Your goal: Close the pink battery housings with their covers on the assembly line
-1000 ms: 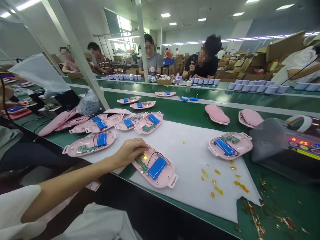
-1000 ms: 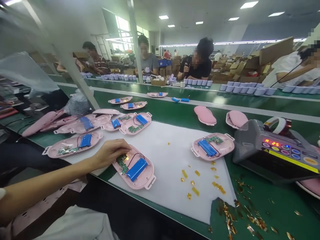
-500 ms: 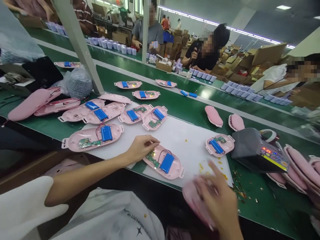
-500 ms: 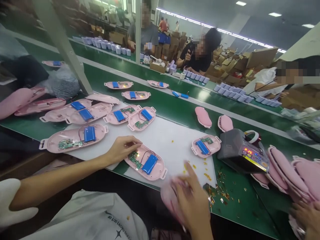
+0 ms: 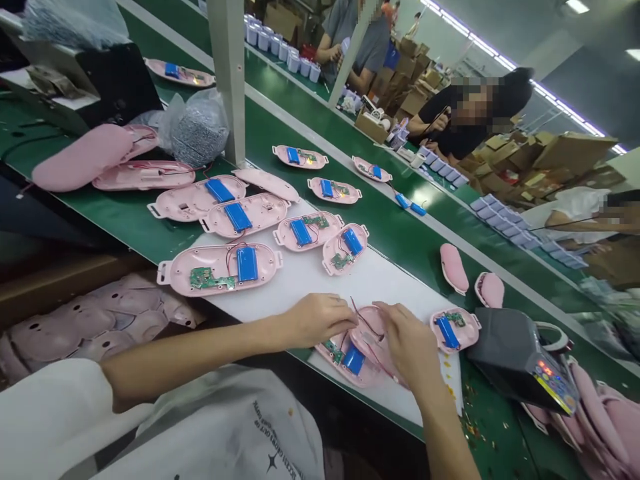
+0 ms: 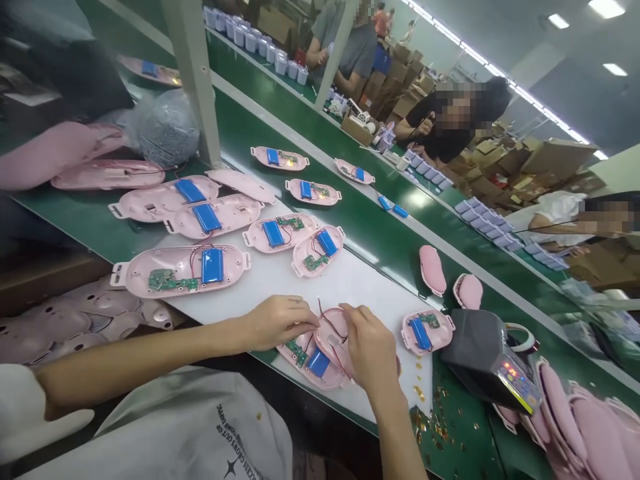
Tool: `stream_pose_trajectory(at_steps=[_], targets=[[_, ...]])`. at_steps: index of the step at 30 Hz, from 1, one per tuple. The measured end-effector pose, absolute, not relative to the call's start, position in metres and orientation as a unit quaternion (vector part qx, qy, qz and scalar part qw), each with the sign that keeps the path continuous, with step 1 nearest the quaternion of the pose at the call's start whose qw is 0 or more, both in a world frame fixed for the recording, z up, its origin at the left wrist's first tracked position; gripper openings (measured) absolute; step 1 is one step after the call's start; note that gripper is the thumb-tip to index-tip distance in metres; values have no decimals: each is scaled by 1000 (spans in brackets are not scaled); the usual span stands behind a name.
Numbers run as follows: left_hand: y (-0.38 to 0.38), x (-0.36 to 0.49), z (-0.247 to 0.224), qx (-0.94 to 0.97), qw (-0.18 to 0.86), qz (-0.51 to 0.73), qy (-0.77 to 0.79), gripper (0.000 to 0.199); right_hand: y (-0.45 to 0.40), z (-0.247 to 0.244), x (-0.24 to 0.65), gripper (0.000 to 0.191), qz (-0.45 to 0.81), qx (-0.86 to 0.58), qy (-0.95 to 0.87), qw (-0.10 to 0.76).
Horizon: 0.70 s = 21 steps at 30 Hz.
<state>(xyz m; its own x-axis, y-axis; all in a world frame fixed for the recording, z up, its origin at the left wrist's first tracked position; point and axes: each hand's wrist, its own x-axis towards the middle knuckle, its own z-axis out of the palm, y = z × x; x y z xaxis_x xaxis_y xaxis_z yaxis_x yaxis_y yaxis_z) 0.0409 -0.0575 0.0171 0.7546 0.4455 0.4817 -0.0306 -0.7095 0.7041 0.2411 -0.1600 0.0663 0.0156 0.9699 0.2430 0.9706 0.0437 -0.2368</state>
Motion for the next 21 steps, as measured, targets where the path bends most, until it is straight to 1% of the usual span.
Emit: stream_pose_trajectory(at_steps=[2, 3, 5, 7, 9, 10, 12, 13, 15, 18, 21], targets=[[-58, 40, 23, 852, 340, 376, 130, 27, -156, 75, 225, 34, -106, -638, -750, 140], [-59, 41, 25, 840, 340, 399, 141, 27, -153, 79, 216, 32, -136, -618, -761, 143], [-61, 45, 24, 805, 373, 433, 161, 26, -148, 85, 202, 26, -150, -612, -752, 193], [-63, 51, 20, 761, 440, 445, 170, 25, -145, 87, 195, 22, -111, -636, -719, 259], [-64, 54, 15, 712, 514, 440, 187, 14, -143, 86, 196, 21, -55, -662, -683, 304], [-63, 55, 14, 686, 553, 427, 204, 15, -141, 84, 198, 21, -30, -672, -666, 320], [-61, 54, 13, 634, 631, 381, 234, 29, -138, 81, 202, 22, 8, -691, -639, 338], [-59, 53, 14, 611, 665, 355, 241, 32, -136, 79, 204, 24, 25, -701, -631, 333], [-56, 52, 15, 579, 708, 319, 246, 29, -132, 75, 206, 26, 60, -724, -624, 288], [-52, 53, 15, 562, 725, 306, 253, 28, -126, 71, 206, 28, 101, -758, -603, 226], [-49, 57, 11, 551, 738, 294, 255, 27, -123, 69, 206, 26, 130, -781, -567, 227]])
